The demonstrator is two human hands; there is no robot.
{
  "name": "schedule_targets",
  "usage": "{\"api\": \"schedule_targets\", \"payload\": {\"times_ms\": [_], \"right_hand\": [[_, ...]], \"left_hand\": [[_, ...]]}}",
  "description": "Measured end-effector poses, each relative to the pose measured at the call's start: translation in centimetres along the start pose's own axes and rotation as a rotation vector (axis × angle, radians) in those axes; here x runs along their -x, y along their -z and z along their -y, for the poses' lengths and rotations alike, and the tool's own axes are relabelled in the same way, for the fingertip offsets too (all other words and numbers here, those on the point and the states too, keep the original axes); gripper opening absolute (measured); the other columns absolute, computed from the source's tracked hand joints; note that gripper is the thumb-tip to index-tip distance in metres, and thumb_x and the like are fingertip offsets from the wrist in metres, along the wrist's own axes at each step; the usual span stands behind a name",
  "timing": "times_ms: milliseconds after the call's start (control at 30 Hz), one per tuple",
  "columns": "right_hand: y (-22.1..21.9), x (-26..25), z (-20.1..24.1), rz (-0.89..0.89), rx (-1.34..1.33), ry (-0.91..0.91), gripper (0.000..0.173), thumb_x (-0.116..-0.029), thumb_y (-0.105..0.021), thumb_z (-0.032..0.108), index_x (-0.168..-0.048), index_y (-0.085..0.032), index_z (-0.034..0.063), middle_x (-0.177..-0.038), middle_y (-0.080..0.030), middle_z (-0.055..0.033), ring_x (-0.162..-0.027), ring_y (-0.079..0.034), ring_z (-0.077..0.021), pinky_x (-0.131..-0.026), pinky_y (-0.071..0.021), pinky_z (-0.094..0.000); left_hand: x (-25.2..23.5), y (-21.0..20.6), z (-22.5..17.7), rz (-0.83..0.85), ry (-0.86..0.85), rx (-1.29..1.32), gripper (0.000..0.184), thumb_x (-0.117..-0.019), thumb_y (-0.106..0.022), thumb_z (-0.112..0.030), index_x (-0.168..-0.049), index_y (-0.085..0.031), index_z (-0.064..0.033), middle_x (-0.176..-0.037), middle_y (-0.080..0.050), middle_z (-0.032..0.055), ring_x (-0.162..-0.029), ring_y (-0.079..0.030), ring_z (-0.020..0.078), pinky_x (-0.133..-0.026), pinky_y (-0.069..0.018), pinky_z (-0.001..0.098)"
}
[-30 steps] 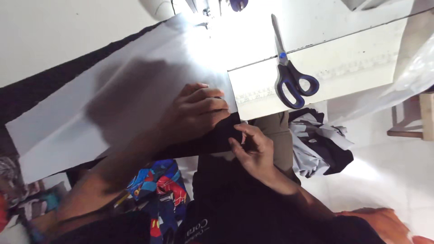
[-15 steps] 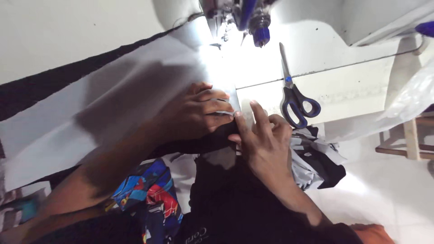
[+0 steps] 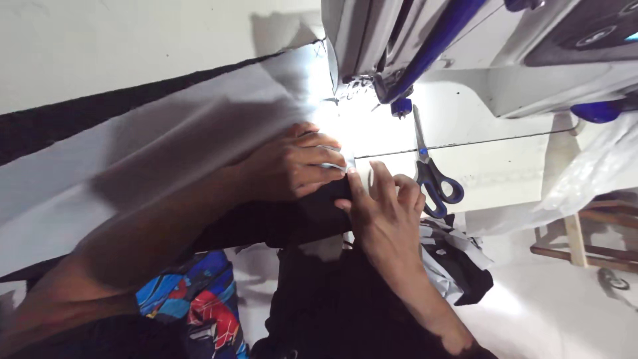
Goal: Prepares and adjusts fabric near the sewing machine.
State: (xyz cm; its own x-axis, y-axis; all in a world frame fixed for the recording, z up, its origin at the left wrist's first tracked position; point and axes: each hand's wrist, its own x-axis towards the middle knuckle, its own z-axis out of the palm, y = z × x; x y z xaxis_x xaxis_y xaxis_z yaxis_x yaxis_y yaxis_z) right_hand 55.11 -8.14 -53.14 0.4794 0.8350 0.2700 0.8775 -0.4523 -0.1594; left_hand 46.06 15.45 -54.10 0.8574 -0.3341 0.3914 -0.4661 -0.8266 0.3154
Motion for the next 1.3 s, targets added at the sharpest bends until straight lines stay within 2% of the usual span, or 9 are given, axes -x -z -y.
{"api": "schedule_targets", "payload": {"times_ms": [467, 767, 833, 900, 967, 1033, 1100, 1200, 1300], "right_hand": [[-0.7, -3.1, 0.0, -0.006, 0.037, -0.004, 0.049, -0.1038, -0.045, 0.058, -0.129, -0.071, 0.0251, -0.124, -0.064, -0.0163, -0.104, -0.057, -0.0365, -0.077, -0.0420, -0.0480], [-1.0, -5.4, -0.1, 0.004, 0.067, 0.002, 0.047, -0.1034, -0.046, 0.057, -0.128, -0.073, 0.0280, -0.114, -0.067, -0.0167, -0.103, -0.058, -0.0378, -0.077, -0.0419, -0.0494], [0.8, -5.4, -1.3, 0.006, 0.009, -0.066, 0.045, -0.0998, -0.054, 0.055, -0.127, -0.074, 0.0240, -0.127, -0.066, -0.0220, -0.113, -0.060, -0.0448, -0.083, -0.0453, -0.0593], [3.4, -5.0, -5.2, -0.105, 0.012, -0.206, 0.048, -0.0999, -0.060, 0.043, -0.132, -0.070, 0.0086, -0.140, -0.059, -0.0291, -0.124, -0.056, -0.0514, -0.092, -0.0429, -0.0674], [5.5, -4.2, -11.1, -0.200, 0.145, -0.367, 0.059, -0.1032, -0.056, 0.042, -0.145, -0.056, -0.0004, -0.151, -0.049, -0.0301, -0.136, -0.048, -0.0499, -0.104, -0.0392, -0.0683], [6.3, -3.5, -16.0, -0.203, 0.240, -0.499, 0.069, -0.1053, -0.050, 0.047, -0.156, -0.040, -0.0003, -0.161, -0.038, -0.0256, -0.149, -0.035, -0.0452, -0.115, -0.0308, -0.0664], [6.0, -2.8, -18.3, -0.196, 0.268, -0.500, 0.063, -0.1070, -0.047, 0.042, -0.153, -0.044, -0.0013, -0.160, -0.040, -0.0249, -0.151, -0.034, -0.0422, -0.121, -0.0289, -0.0587], [5.1, -1.9, -18.9, -0.194, 0.261, -0.459, 0.056, -0.1083, -0.047, 0.034, -0.152, -0.046, -0.0018, -0.154, -0.048, -0.0240, -0.148, -0.040, -0.0398, -0.124, -0.0298, -0.0518], [4.7, -1.8, -18.6, -0.117, 0.247, -0.455, 0.049, -0.1089, -0.046, 0.030, -0.146, -0.054, -0.0004, -0.150, -0.053, -0.0228, -0.144, -0.045, -0.0425, -0.121, -0.0327, -0.0569]], "left_hand": [[-0.3, 0.9, 3.5, 0.010, -0.043, 0.067, 0.030, -0.1034, -0.052, -0.022, -0.117, -0.077, -0.0150, -0.129, -0.071, 0.0039, -0.132, -0.057, 0.0270, -0.116, -0.0370, 0.0515], [-0.9, 1.6, 5.1, -0.019, -0.055, 0.022, 0.031, -0.1033, -0.050, -0.023, -0.114, -0.078, -0.0160, -0.123, -0.072, 0.0028, -0.127, -0.059, 0.0256, -0.109, -0.0409, 0.0478], [-1.1, 1.8, 5.6, -0.045, -0.076, 0.026, 0.031, -0.1035, -0.049, -0.023, -0.113, -0.078, -0.0151, -0.119, -0.073, 0.0026, -0.125, -0.059, 0.0241, -0.108, -0.0412, 0.0445], [-1.2, 2.1, 6.2, -0.055, -0.090, 0.023, 0.032, -0.1037, -0.048, -0.023, -0.111, -0.078, -0.0150, -0.117, -0.074, 0.0022, -0.122, -0.061, 0.0236, -0.107, -0.0432, 0.0435], [-1.2, 2.2, 6.6, -0.033, -0.080, 0.019, 0.033, -0.1031, -0.048, -0.023, -0.112, -0.079, -0.0155, -0.119, -0.074, 0.0023, -0.122, -0.062, 0.0247, -0.106, -0.0444, 0.0448], [-1.2, 2.1, 7.4, -0.031, -0.086, 0.018, 0.033, -0.1025, -0.048, -0.023, -0.114, -0.079, -0.0174, -0.120, -0.074, 0.0006, -0.123, -0.061, 0.0237, -0.106, -0.0439, 0.0438], [-0.9, 0.6, 9.5, -0.060, -0.126, 0.047, 0.035, -0.1038, -0.046, -0.029, -0.117, -0.077, -0.0221, -0.126, -0.072, -0.0028, -0.130, -0.057, 0.0223, -0.111, -0.0405, 0.0468], [-0.8, -0.6, 11.5, -0.049, -0.143, 0.071, 0.037, -0.1044, -0.044, -0.034, -0.122, -0.075, -0.0261, -0.134, -0.068, -0.0035, -0.136, -0.053, 0.0227, -0.114, -0.0367, 0.0512], [-0.9, 0.3, 11.1, -0.044, -0.113, 0.058, 0.037, -0.1038, -0.044, -0.032, -0.119, -0.076, -0.0253, -0.130, -0.070, -0.0031, -0.131, -0.056, 0.0219, -0.111, -0.0377, 0.0495]]}}
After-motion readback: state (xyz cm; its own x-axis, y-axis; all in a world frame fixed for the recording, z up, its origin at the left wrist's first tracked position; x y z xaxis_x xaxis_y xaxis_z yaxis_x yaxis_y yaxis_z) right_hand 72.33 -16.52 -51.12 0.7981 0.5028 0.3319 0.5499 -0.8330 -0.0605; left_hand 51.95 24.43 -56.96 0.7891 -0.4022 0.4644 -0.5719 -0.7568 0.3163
